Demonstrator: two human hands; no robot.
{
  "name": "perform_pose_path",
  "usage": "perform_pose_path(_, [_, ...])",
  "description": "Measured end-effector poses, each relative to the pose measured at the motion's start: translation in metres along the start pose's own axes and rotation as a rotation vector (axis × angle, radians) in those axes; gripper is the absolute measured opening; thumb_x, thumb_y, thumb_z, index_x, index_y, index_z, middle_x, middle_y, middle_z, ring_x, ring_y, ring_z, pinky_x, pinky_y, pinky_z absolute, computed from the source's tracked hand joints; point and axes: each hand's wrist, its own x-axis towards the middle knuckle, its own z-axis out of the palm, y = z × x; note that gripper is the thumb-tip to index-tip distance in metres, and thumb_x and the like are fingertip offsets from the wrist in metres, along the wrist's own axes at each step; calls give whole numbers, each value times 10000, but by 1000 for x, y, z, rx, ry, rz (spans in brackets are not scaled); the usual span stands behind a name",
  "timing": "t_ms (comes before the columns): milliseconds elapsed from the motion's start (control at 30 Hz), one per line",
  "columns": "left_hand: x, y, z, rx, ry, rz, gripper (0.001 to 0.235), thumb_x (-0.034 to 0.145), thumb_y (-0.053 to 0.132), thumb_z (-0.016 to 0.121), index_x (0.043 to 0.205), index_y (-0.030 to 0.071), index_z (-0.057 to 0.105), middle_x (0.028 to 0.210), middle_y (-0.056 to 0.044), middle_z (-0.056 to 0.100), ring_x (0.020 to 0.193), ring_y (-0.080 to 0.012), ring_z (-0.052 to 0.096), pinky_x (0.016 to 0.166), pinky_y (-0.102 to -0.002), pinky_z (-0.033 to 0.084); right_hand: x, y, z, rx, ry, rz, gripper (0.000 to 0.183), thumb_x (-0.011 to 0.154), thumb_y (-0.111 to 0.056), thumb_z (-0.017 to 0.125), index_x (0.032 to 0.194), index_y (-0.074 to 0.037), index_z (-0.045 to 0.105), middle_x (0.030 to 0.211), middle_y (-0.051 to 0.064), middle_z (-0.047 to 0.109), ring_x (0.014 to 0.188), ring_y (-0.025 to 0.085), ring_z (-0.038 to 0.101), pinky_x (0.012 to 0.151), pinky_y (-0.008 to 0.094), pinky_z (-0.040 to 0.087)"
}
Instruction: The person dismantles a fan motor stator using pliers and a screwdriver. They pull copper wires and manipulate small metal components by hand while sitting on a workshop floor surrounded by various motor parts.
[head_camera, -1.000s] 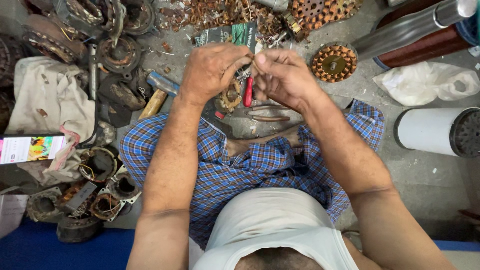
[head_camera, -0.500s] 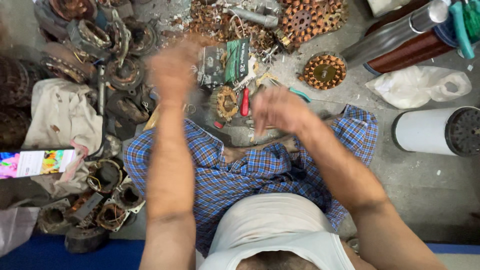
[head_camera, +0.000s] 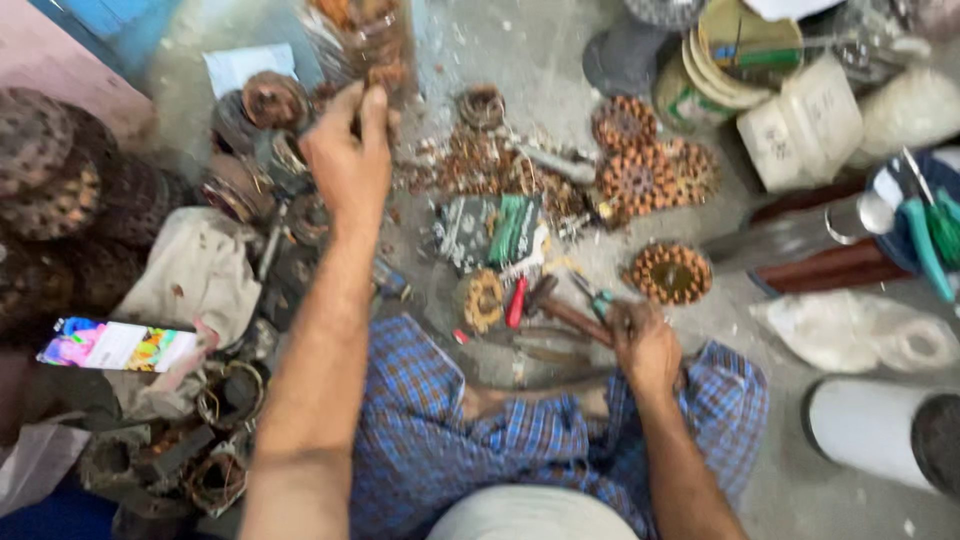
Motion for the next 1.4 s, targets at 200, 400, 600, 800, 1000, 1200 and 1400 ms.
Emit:
perform_pose_path(200, [161, -65, 28, 474, -116, 60, 299, 1016, 304, 697, 1129, 35, 764, 1032, -213, 736, 1001, -413, 671, 900, -505, 510, 4, 6, 12, -213, -254, 218, 369, 908, -431, 644, 1183, -196, 719, 1147, 97, 711, 969, 396, 704, 808, 527, 566])
perform_pose_path(400, [207, -132, 33, 621, -142, -73, 577, 916, 185, 741, 1430, 24, 535, 1442, -215, 543, 1298, -392, 525, 1079, -494, 419, 25, 17, 6, -124, -204, 211, 457, 790, -426, 761, 1170, -176, 711, 1317, 143, 619, 1090, 385, 676, 854, 503, 571])
perform_pose_path(600, [71, -14, 3, 528, -614, -230, 554, 938, 403, 672, 1396, 101, 593, 1318, -165, 670, 1175, -306, 663, 1025, -461, 512, 49, 48, 31, -242, -481, 181, 450, 794, -446, 769, 1140, -165, 709, 1355, 130, 605, 1132, 384, 663, 913, 514, 552])
perform_pose_path(800, [-98, 33, -1, 765, -1318, -300, 871, 810, 565, 801, 1473, 98, 482, 1371, -223, 623, 1297, -393, 580, 1075, -521, 465, 44, 91, 84, -496, -371, -67, 192, 831, -235, 651, 840, -87, 773, 928, 194, 751, 873, 374, 727, 765, 517, 574])
perform_pose_path(1000, [-166, 15, 24, 770, -1288, -504, 1388, 628, 478, 944, 1645, 99, 80, 1415, -239, 561, 1280, -421, 569, 1080, -521, 436, 46, 103, 93, -437, -431, 20, 344, 821, -320, 718, 1015, -37, 727, 1098, 250, 695, 975, 445, 697, 811, 545, 576])
perform_pose_path(1200, [-168, -20, 22, 578, -1251, -316, 1333, 548, 509, 1001, 1596, 167, 252, 1426, -242, 548, 1341, -413, 507, 1141, -476, 392, 52, 75, 71, 5, -248, 180, 504, 886, -434, 768, 1079, 21, 666, 1064, 275, 691, 976, 478, 679, 842, 555, 531])
perform_pose_path(1400, [-167, -49, 44, 185, -863, -693, 1047, 939, 789, 711, 1575, 24, 386, 1552, -262, 454, 1428, -375, 441, 1184, -515, 356, 36, 48, 29, 295, -67, -63, 434, 980, -393, 769, 979, 36, 699, 1060, 197, 584, 965, 348, 625, 831, 470, 539])
